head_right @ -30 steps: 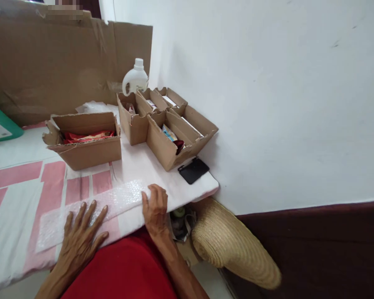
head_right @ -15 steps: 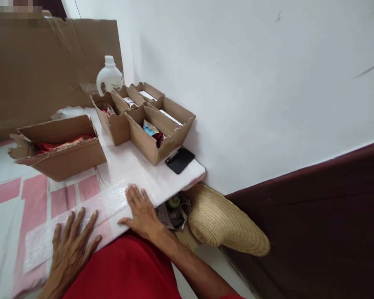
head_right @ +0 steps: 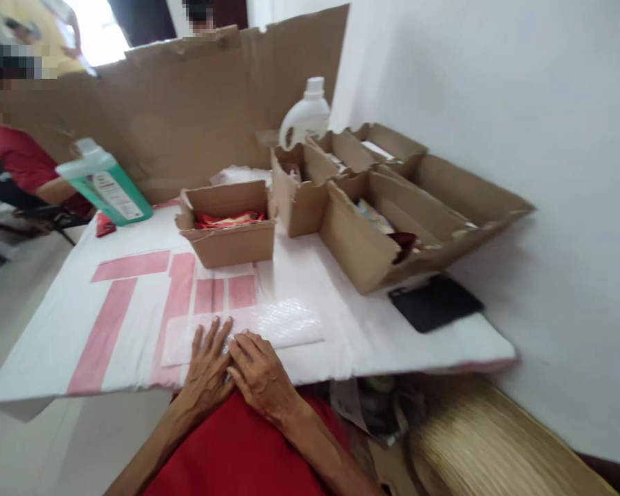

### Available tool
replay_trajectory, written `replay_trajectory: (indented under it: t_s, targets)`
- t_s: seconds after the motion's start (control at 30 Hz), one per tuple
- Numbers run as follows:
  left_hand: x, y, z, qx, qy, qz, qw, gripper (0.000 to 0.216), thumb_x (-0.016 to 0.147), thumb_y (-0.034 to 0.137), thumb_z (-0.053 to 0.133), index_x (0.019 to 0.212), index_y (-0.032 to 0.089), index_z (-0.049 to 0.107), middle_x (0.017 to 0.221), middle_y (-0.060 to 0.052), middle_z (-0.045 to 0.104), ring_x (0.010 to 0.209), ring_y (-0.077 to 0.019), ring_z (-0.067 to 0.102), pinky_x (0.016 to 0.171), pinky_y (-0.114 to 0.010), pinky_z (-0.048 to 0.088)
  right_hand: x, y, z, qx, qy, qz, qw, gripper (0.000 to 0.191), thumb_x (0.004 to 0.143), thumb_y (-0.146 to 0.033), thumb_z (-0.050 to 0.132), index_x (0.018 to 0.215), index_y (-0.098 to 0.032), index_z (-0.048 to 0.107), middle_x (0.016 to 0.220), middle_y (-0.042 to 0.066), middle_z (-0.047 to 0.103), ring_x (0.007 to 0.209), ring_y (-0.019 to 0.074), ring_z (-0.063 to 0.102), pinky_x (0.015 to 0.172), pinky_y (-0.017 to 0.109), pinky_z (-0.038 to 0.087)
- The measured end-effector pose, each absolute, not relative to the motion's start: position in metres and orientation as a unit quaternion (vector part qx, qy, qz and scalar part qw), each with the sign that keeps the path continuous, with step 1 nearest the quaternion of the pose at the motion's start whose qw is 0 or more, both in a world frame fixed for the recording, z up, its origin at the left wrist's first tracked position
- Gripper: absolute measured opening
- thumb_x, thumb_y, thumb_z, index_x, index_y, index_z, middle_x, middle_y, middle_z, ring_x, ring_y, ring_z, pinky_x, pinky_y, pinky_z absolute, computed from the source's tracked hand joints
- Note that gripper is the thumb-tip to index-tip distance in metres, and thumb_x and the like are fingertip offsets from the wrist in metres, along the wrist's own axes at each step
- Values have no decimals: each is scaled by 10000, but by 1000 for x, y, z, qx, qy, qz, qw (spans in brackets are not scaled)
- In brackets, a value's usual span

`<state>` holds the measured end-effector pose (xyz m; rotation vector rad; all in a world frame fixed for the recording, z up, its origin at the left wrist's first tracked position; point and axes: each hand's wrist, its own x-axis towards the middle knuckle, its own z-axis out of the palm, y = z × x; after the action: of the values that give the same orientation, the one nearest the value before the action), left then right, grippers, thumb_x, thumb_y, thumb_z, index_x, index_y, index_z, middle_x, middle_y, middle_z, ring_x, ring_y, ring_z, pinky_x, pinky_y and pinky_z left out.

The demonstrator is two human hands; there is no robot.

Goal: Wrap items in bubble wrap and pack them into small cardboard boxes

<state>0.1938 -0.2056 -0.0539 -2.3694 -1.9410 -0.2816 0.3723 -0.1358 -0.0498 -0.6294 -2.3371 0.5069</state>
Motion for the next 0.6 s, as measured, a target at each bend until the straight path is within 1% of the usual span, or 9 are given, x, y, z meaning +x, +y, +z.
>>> replay_trajectory:
  t_s: [0.03, 0.1, 0.2, 0.3, 0.37, 0.43, 0.5, 0.53, 0.6]
  targets:
    - [194, -205, -53, -768, -634, -90, 27, 720, 911, 310, 562, 1582, 233, 313, 1688, -111, 217, 1573, -339, 88, 1253, -600, 81, 365, -136, -54, -240, -883, 217, 341, 437, 984, -216, 517, 1418, -165, 521, 1286, 164, 641, 1220, 299, 573, 1044, 507, 508]
    - [195, -205, -50, -765, -637, -94, 17, 720, 909, 293, 549, 1582, 220, 305, 1692, -117, 202, 1575, -340, 67, 1250, -613, 76, 358, -135, -61, -250, -864, 252, 357, 405, 983, -234, 541, 1385, -187, 538, 1240, 155, 639, 1152, 299, 590, 1013, 531, 522]
    - [194, -207, -44, -770, -628, -110, -12, 700, 914, 298, 542, 1568, 194, 314, 1682, -148, 217, 1571, -344, 95, 1246, -627, 94, 358, -135, -62, -257, -861, 268, 348, 444, 979, -240, 559, 1419, -209, 513, 1290, 150, 606, 1172, 301, 572, 1019, 538, 515]
    - [184, -214, -39, -763, -628, -152, -28, 663, 920, 324, 562, 1529, 181, 343, 1641, -180, 292, 1545, -323, 211, 1245, -592, 170, 360, -136, -58, -266, -871, 258, 322, 529, 977, -259, 570, 1492, -222, 454, 1335, 148, 591, 1189, 307, 552, 1032, 540, 502]
    - [171, -222, -36, -723, -665, -187, -11, 603, 930, 327, 567, 1490, 196, 385, 1587, -183, 371, 1486, -303, 335, 1215, -543, 275, 360, -137, -57, -271, -875, 251, 314, 522, 978, -268, 576, 1485, -208, 466, 1322, 151, 600, 1176, 309, 542, 1029, 536, 499]
    - [156, -232, -31, -638, -739, -213, 29, 547, 944, 365, 550, 1441, 168, 436, 1473, -200, 480, 1372, -305, 466, 1133, -506, 394, 360, -138, -56, -270, -883, 238, 302, 465, 971, -272, 594, 1424, -186, 534, 1315, 158, 601, 1173, 315, 530, 1019, 526, 499]
    - [143, -240, -23, -526, -825, -196, 58, 563, 949, 463, 509, 1379, 101, 484, 1307, -227, 570, 1215, -331, 565, 1002, -503, 481, 359, -139, -55, -269, -897, 217, 277, 442, 950, -287, 636, 1375, -177, 582, 1332, 169, 588, 1176, 325, 519, 999, 516, 502]
    - [139, -242, -17, -474, -862, -173, 51, 583, 948, 515, 479, 1339, 85, 511, 1228, -223, 600, 1135, -339, 600, 928, -500, 506, 359, -140, -54, -270, -904, 204, 261, 461, 935, -299, 664, 1374, -178, 588, 1340, 174, 582, 1177, 333, 516, 988, 515, 504]
    - [133, -243, -5, -399, -908, -124, -12, 583, 940, 584, 434, 1253, 108, 558, 1088, -177, 652, 994, -333, 646, 802, -465, 510, 358, -141, -52, -273, -917, 174, 233, 513, 906, -320, 713, 1385, -188, 585, 1355, 185, 573, 1182, 352, 511, 965, 521, 504]
